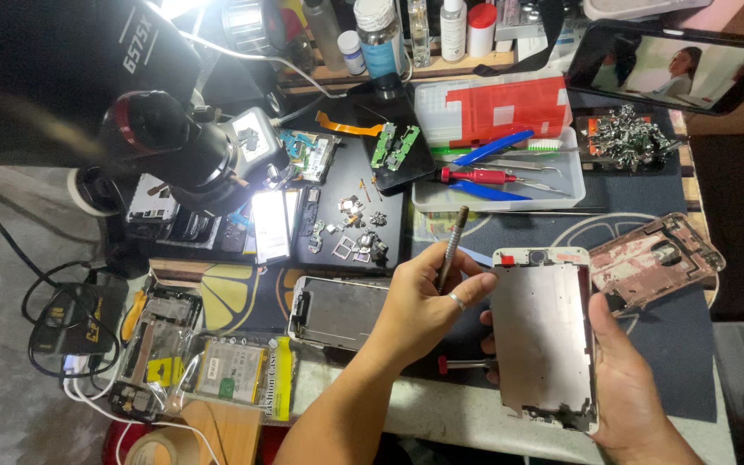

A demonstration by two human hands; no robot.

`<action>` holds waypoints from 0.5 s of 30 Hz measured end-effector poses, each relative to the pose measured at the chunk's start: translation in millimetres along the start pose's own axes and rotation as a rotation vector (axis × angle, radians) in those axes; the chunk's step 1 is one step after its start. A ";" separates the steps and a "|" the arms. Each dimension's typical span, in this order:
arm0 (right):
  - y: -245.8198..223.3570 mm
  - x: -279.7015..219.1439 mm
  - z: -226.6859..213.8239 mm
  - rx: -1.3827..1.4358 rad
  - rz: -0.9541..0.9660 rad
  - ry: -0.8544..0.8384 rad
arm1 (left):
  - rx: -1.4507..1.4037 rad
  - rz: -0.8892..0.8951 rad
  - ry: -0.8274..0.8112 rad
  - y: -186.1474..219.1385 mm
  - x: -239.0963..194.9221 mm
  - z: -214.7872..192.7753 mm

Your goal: The person uses a screwdriver to remove screws from the back of a smartphone chassis. They then use a metal spudger to pry open the device and separate the back cover from the frame. The person continues to unscrew internal components and lift the back panel, exposing the internal hardware.

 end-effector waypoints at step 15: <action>-4.5 -3.6 -12.6 -0.045 0.190 0.489 | -0.567 -0.211 0.060 -14.8 3.5 -22.8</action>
Point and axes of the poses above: each hand's wrist, its own x-axis towards the middle knuckle, its own z-axis out of the palm, y = z × x, the point moved 6 cm from there along x, towards the middle knuckle, and after that the axes turned 3 degrees about -x, right-handed, at the moved point
